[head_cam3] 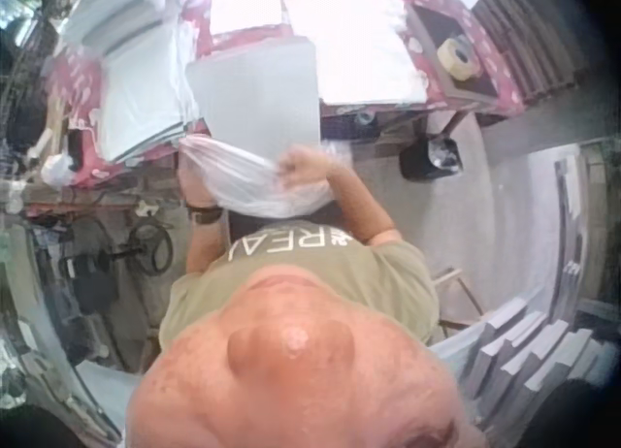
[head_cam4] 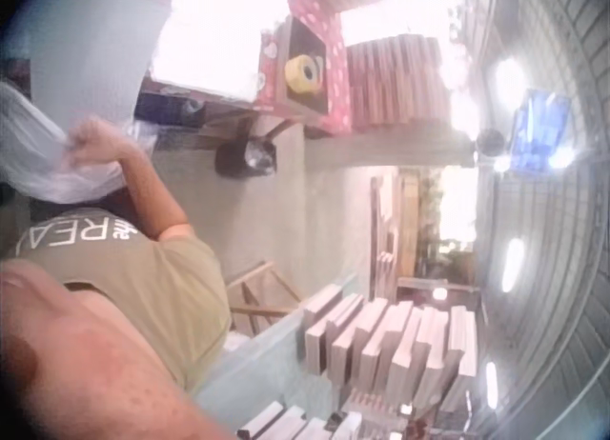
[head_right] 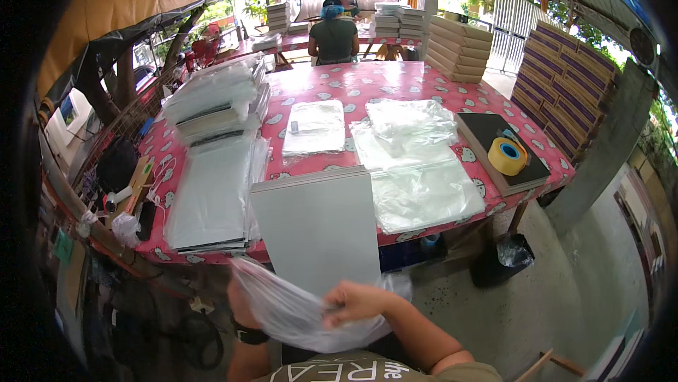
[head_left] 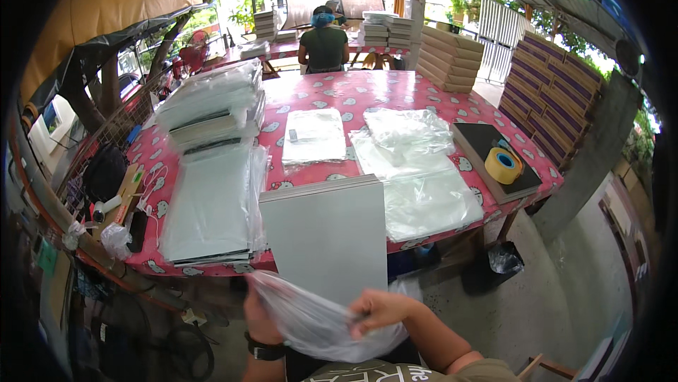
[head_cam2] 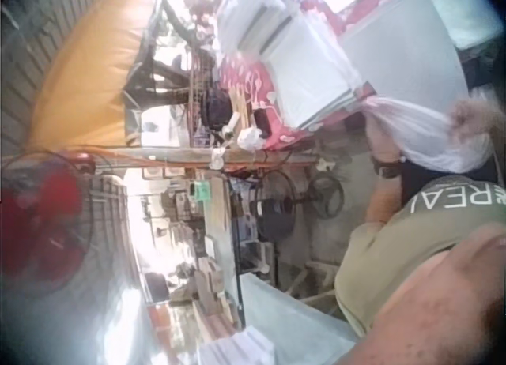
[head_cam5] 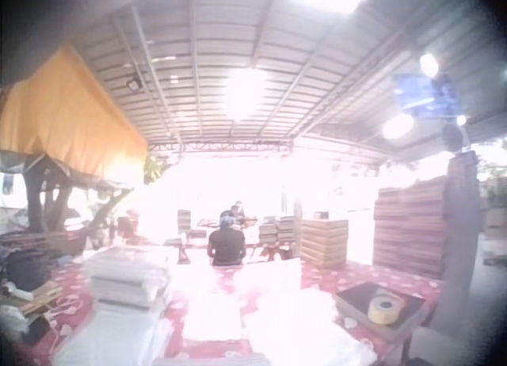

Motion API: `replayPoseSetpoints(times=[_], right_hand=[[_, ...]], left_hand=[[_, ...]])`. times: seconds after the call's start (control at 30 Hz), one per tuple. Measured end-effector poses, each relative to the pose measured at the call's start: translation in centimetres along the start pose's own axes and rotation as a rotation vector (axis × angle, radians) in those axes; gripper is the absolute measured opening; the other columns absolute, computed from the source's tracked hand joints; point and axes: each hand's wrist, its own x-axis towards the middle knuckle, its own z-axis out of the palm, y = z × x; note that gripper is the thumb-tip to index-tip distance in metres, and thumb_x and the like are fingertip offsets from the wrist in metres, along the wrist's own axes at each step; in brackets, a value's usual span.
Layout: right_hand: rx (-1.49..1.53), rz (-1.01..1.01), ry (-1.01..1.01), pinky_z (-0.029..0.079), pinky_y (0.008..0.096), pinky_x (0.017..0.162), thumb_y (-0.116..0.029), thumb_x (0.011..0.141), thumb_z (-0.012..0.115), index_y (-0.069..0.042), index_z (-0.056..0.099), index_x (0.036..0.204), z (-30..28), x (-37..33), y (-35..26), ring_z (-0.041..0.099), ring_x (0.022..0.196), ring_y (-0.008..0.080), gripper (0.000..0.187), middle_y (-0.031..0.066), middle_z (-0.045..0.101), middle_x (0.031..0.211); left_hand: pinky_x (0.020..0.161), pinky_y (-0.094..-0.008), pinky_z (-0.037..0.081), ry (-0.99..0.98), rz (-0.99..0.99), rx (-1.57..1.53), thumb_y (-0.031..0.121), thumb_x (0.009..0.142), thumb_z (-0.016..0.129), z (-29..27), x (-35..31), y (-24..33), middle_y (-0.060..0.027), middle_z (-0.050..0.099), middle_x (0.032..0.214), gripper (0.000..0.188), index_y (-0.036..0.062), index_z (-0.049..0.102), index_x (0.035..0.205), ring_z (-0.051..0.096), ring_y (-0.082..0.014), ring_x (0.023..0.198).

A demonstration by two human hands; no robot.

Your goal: The person places items into plastic bags and seals them. The person picks up items, slides them into clear plastic sleeves, and then stacks the packaged items.

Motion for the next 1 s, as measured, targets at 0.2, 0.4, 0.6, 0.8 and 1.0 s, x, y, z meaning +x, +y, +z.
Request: replayPoseSetpoints(times=[0.2, 0.4, 0.6, 0.8, 1.0], right_hand=[[0.743, -0.374, 0.337, 0.041, 0.0314, 0.070, -0.025, 0.080, 0.058, -0.003, 0.058, 0.091, -0.6, -2.5, 3.3, 0.052, 0.077, 0.0148, 0.025, 0.0046, 0.058, 0.081], [1.162, -0.803, 0.159, 0.046, 0.0252, 0.070, -0.053, 0.083, 0.041, -0.006, 0.052, 0.105, -6.3, -4.9, 6.7, 0.054, 0.072, 0.0114, 0.053, 0.0038, 0.059, 0.089], [0.278, -0.162, -0.339, 0.043, 0.0291, 0.072, -0.022, 0.071, 0.068, 0.002, 0.057, 0.096, -2.3, -4.4, 5.4, 0.056, 0.083, 0.0185, 0.037, 0.0093, 0.061, 0.086], [0.941, -0.509, 0.700, 0.047, 0.0352, 0.062, -0.032, 0.086, 0.049, -0.001, 0.059, 0.098, -3.6, -5.8, 4.3, 0.057, 0.062, 0.0179, 0.035, 0.0088, 0.060, 0.072], [0.934, -0.214, 0.583, 0.044, 0.0257, 0.048, -0.044, 0.086, 0.043, -0.002, 0.054, 0.103, -3.3, -4.7, 4.0, 0.050, 0.051, 0.0142, 0.047, 0.0040, 0.050, 0.056]], left_hand=[[0.073, -0.0382, 0.045, 0.330, -0.084, -0.017, 0.044, 0.082, 0.049, 0.2, 0.7, -0.7, -0.0096, 0.060, 0.081, 0.041, 0.0064, 0.058, 0.094, 0.057, -0.0221, 0.077], [0.065, -0.0346, 0.042, -0.466, -0.209, 0.050, 0.047, 0.073, 0.058, -9.1, -1.0, -1.7, -0.0133, 0.056, 0.083, 0.049, 0.0002, 0.055, 0.087, 0.052, -0.0230, 0.068], [0.088, -0.0380, 0.038, 0.024, 0.256, -0.060, 0.037, 0.084, 0.047, -5.9, 0.8, 1.9, -0.0131, 0.053, 0.108, 0.042, 0.0016, 0.050, 0.106, 0.051, -0.0246, 0.098], [0.065, -0.0370, 0.049, 0.165, 0.062, -0.119, 0.022, 0.084, 0.045, -9.6, -0.9, 1.3, -0.0123, 0.062, 0.082, 0.032, -0.0045, 0.056, 0.097, 0.060, -0.0257, 0.072], [0.083, -0.0315, 0.042, -0.281, 0.128, 0.058, 0.031, 0.084, 0.044, -7.3, 0.1, 2.5, -0.0117, 0.063, 0.081, 0.038, -0.0028, 0.059, 0.091, 0.060, -0.0208, 0.063]])
